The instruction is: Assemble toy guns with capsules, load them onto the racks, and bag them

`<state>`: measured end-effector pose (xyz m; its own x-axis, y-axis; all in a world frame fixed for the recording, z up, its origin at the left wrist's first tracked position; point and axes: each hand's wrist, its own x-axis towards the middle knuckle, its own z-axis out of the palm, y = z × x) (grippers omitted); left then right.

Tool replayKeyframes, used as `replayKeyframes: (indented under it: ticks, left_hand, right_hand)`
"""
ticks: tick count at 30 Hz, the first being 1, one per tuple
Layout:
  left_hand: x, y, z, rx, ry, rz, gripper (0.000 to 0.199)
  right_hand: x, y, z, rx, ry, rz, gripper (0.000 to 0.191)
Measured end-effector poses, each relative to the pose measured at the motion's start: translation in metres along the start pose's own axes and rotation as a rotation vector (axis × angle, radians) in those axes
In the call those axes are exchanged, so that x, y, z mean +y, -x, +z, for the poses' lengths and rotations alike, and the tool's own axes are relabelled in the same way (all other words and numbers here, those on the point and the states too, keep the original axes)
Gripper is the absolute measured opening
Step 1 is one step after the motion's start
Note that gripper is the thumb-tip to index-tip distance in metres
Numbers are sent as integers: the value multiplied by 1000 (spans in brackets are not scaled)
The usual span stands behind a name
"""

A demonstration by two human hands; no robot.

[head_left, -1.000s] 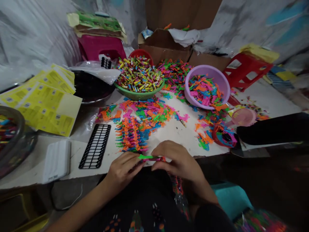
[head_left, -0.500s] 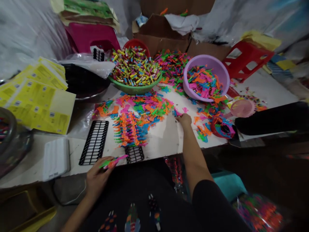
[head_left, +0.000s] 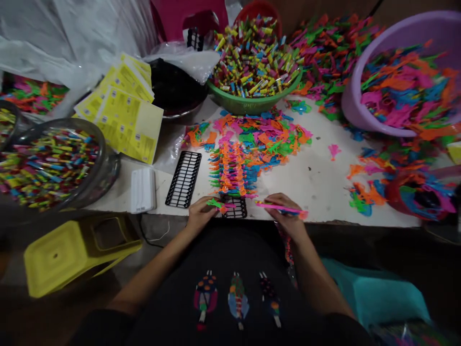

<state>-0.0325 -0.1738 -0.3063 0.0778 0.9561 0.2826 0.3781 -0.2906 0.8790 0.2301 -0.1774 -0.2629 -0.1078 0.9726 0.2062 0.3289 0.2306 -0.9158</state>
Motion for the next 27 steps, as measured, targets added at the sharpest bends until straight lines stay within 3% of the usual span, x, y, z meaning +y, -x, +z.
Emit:
replayKeyframes:
  ticks: [4, 9, 12, 17, 23, 27]
  left_hand:
    - [-2, -5, 6, 26, -40, 26, 9]
    - [2, -8, 12, 107, -89, 14, 10]
    - [6, -8, 12, 124, -98, 11, 11]
    - [7, -6, 11, 113, -112, 29, 11]
    - [6, -6, 13, 95, -149, 53, 10]
    - [5, -8, 16, 118, -144, 42, 10]
  right_hand:
    - [20, 6, 27, 59, 11, 26, 16]
    - [41, 9, 46, 118, 17, 83, 18]
    - [45, 9, 49, 160, 40, 97, 18]
    - [44, 9, 49, 51, 82, -7, 16]
    - [46, 11, 57, 147, 136, -31, 14]
    - [50, 10, 63, 141, 104, -35, 12]
